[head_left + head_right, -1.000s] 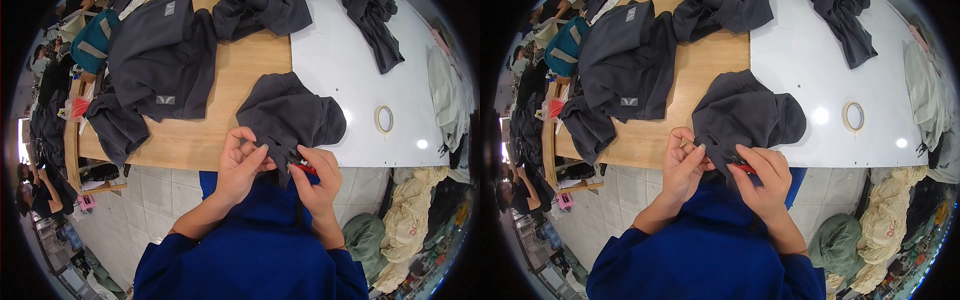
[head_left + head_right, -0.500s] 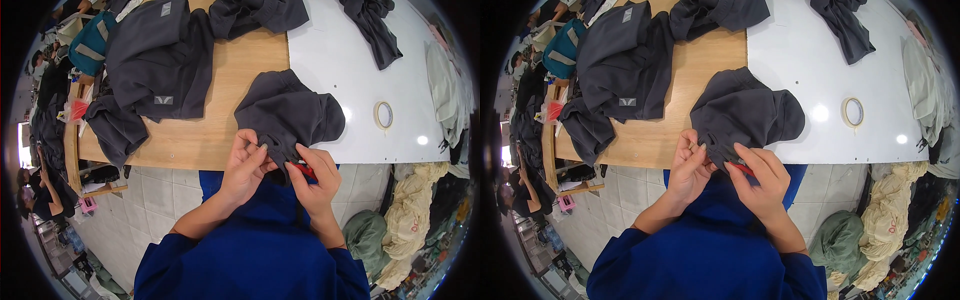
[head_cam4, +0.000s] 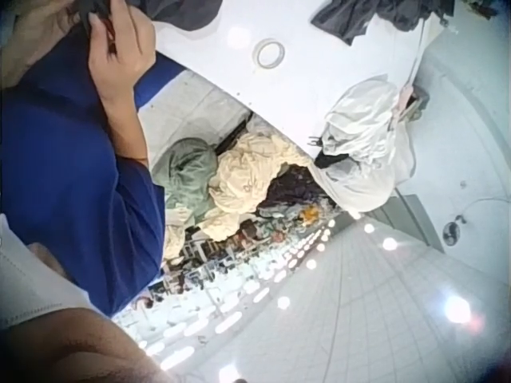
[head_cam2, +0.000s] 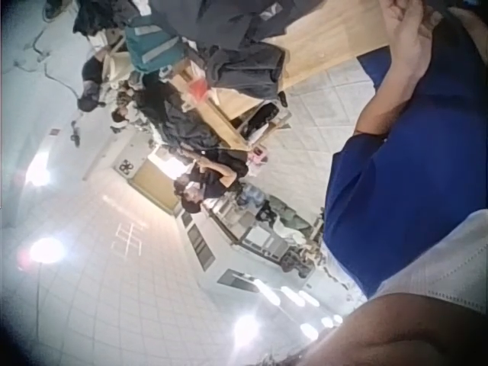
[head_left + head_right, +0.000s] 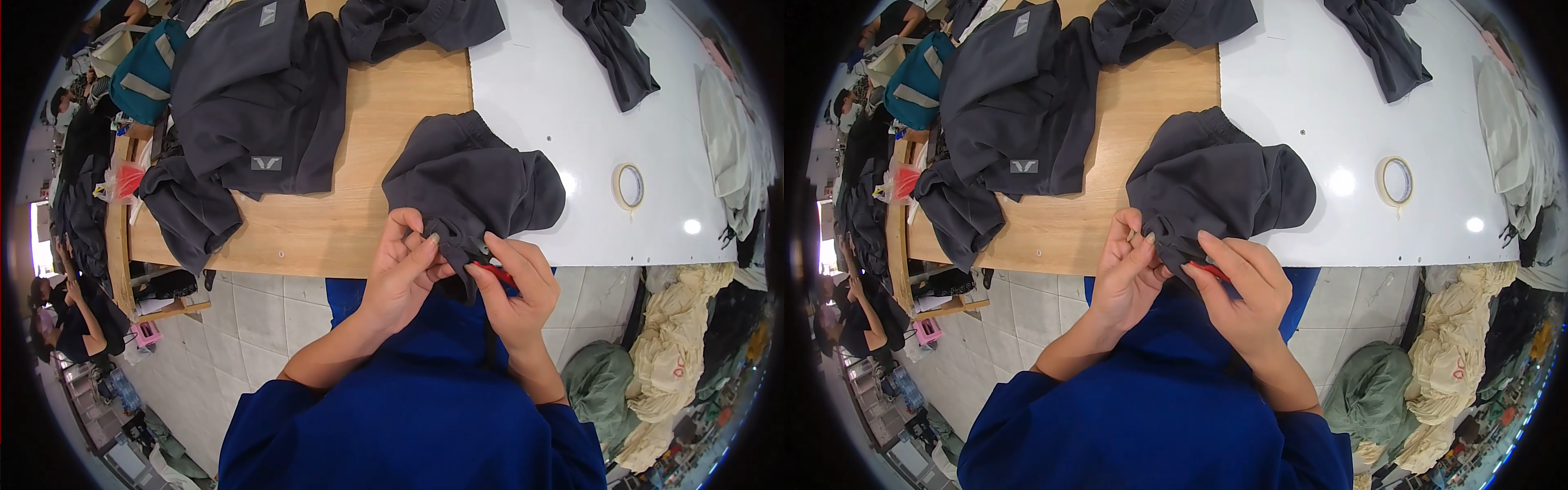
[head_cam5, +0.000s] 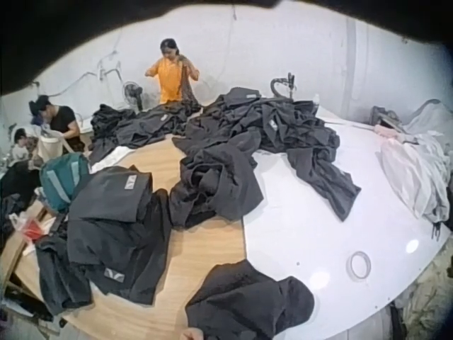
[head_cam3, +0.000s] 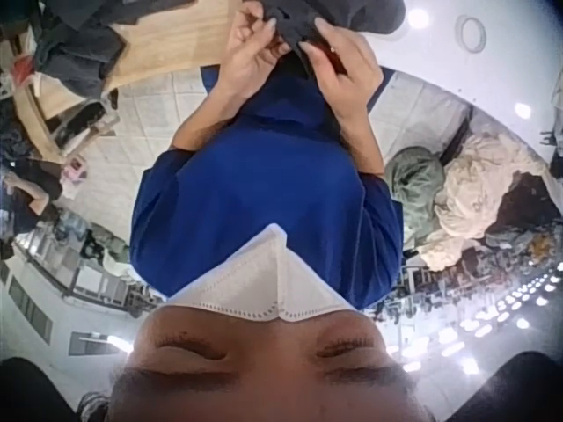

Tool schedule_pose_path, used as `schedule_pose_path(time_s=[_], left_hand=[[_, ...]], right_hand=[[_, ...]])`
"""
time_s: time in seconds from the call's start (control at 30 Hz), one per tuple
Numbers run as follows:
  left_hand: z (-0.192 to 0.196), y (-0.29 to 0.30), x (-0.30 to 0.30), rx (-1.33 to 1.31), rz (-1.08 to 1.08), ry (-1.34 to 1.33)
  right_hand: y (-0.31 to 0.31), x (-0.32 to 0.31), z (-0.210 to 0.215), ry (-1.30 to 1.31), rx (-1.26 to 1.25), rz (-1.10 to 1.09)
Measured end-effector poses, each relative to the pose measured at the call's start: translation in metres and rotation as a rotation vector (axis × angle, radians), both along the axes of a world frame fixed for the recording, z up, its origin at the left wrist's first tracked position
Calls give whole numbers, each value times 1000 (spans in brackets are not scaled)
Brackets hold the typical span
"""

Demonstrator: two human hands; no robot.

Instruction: Trimming excess threads from dark grey shorts using small hand clippers.

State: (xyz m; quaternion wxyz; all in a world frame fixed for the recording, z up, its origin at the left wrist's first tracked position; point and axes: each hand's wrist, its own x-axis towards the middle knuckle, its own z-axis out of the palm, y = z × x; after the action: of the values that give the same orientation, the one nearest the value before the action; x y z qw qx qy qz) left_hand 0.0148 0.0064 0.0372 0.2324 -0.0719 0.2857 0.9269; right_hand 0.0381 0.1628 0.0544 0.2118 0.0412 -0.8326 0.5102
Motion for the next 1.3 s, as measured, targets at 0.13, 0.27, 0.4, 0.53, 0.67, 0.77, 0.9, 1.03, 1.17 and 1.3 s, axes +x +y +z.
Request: schedule_pose_path(time_s=[0.13,0.27,0.4,0.53,0.67,0.77,0.9,1.03,1.17,1.3], left_hand=[[1,1,-1,-31,-2,12],[2,-1,1,-141,3,87],[3,1,3,-341,35,225],[11,5,7,-354,22,329],[2,1,7,-406,57,343],[2,-3,4,-354,87,297],[2,-2,3,-359,64,332],[5,0,7,-455,43,373],[4,-2,8,-409,19,367],[5,-6,4,-356,56,286]], right_hand=[[5,1,-10,22,63,40],[4,1,-3,0,-74,-11],[-3,-1,12,-182,-472,-59],[0,-3,0,-83,-110,141],[6,4,-1,156,-71,157],[15,5,6,219,-212,446],[16,13,-1,142,-179,214],[7,6,7,-129,-134,104],[7,8,-10,154,17,109],[14,5,-7,316,-127,440]])
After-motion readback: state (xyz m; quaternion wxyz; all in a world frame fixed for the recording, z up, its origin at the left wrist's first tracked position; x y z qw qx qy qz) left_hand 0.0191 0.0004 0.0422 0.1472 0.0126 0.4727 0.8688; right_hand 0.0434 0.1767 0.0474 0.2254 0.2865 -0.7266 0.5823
